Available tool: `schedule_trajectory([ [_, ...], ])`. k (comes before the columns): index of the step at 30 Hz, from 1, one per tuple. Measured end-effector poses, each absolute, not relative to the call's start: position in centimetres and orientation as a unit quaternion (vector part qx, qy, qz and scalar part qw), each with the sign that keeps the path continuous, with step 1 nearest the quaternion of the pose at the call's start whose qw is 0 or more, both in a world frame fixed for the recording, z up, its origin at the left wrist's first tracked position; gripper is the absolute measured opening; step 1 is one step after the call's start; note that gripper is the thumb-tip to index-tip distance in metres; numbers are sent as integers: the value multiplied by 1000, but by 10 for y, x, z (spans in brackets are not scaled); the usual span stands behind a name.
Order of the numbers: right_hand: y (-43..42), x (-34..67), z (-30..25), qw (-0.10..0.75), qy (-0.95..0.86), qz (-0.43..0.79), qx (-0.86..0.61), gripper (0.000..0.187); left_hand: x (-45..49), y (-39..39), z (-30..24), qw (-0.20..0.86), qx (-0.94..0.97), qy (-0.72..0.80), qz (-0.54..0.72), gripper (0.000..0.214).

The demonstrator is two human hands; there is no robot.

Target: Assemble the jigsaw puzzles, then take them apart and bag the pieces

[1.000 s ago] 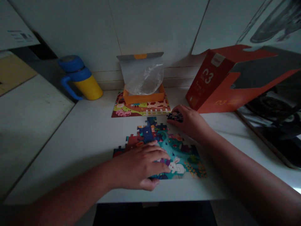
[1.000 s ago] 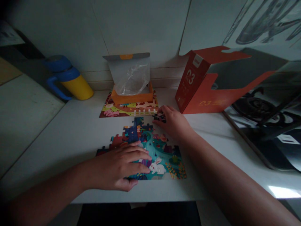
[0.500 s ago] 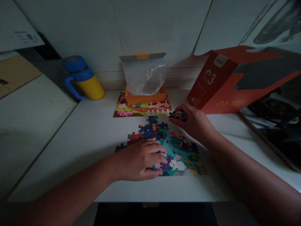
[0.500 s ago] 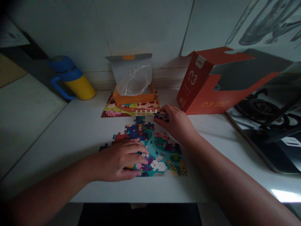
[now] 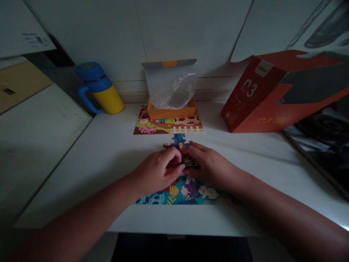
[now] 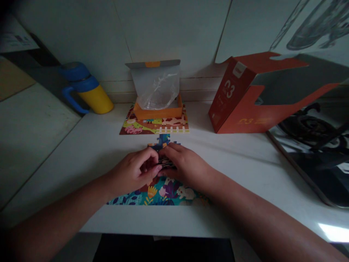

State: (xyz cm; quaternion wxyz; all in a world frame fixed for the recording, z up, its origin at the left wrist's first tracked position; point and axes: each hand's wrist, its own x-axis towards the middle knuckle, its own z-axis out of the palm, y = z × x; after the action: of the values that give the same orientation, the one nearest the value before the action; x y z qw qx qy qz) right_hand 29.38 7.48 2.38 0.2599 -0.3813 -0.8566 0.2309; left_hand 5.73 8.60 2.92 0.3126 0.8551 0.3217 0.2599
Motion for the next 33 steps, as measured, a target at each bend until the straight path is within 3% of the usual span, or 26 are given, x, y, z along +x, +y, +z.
schedule_trajectory([
  [8,75,297,18,226,-859,240,-392,53,57,92,26,325,871,297,220,7],
  [17,75,298,20,226,-852,256,-396,48,55,91,30,298,901,251,190,4],
  [33,87,316,22,135,-839,206,-485,57,38,113,31,180,900,323,230,8],
])
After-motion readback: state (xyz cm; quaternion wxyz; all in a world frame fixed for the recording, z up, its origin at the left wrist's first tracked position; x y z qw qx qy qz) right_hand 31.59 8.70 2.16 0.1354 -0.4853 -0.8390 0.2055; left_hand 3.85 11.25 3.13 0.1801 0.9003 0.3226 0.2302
